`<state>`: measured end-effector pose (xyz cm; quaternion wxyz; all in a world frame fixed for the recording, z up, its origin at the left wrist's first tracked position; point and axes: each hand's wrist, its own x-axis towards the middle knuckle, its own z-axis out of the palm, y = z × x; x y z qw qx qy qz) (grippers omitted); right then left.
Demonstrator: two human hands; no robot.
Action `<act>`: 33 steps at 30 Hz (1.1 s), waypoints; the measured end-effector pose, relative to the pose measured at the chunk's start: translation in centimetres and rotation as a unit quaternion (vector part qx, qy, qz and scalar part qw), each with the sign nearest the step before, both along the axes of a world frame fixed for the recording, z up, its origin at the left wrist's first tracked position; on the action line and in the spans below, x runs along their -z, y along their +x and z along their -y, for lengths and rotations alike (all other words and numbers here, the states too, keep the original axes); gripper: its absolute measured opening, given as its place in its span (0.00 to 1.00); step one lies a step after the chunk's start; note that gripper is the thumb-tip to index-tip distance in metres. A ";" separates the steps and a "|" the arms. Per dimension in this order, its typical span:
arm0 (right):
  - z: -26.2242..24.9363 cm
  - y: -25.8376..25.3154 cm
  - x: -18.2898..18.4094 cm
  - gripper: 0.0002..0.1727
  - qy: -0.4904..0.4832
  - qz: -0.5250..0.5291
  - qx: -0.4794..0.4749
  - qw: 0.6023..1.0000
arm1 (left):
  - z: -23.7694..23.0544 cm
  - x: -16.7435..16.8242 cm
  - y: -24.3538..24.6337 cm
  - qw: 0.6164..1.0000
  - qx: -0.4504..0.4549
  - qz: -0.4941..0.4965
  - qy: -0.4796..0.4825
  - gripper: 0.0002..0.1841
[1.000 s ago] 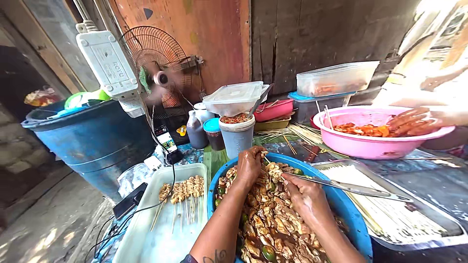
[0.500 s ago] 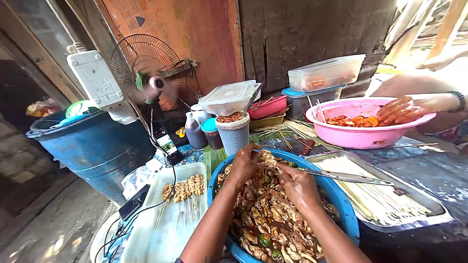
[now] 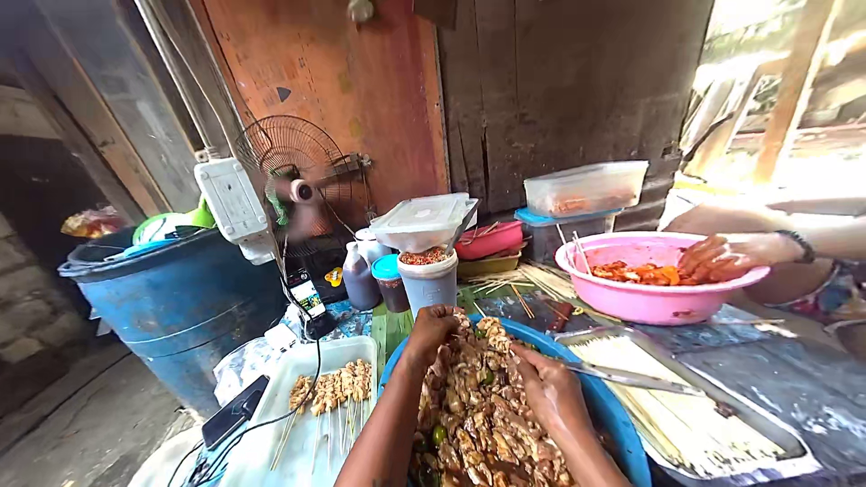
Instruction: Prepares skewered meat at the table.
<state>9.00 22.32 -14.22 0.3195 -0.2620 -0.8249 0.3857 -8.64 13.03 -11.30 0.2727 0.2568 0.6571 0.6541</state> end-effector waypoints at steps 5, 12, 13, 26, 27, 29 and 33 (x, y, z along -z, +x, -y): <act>0.5 0.4 0.1 0.19 0.024 -0.011 -0.014 1.000 | -2.3 1.9 -0.1 0.993 -0.072 0.054 0.072 0.08; 0.6 0.1 0.4 0.17 0.037 0.030 -0.019 0.999 | -1.8 2.8 0.4 0.994 -0.061 -0.067 0.057 0.12; 0.6 0.0 0.5 0.17 0.045 0.033 -0.019 0.998 | -1.7 3.0 0.3 0.993 -0.062 -0.081 0.057 0.12; 1.1 -0.2 0.9 0.17 0.056 0.031 -0.008 0.998 | -1.1 2.6 2.0 0.981 -0.039 -0.189 0.004 0.13; 1.1 -0.3 0.8 0.17 0.055 0.024 -0.004 0.998 | -0.9 2.5 2.2 0.980 -0.032 -0.197 -0.008 0.13; 1.2 -0.5 0.4 0.17 0.031 0.040 -0.005 0.999 | -0.3 1.9 3.0 0.972 -0.004 -0.231 -0.051 0.14; 0.9 -0.5 0.0 0.17 0.007 0.060 -0.002 0.998 | 1.3 0.2 3.7 0.962 0.037 -0.245 -0.110 0.15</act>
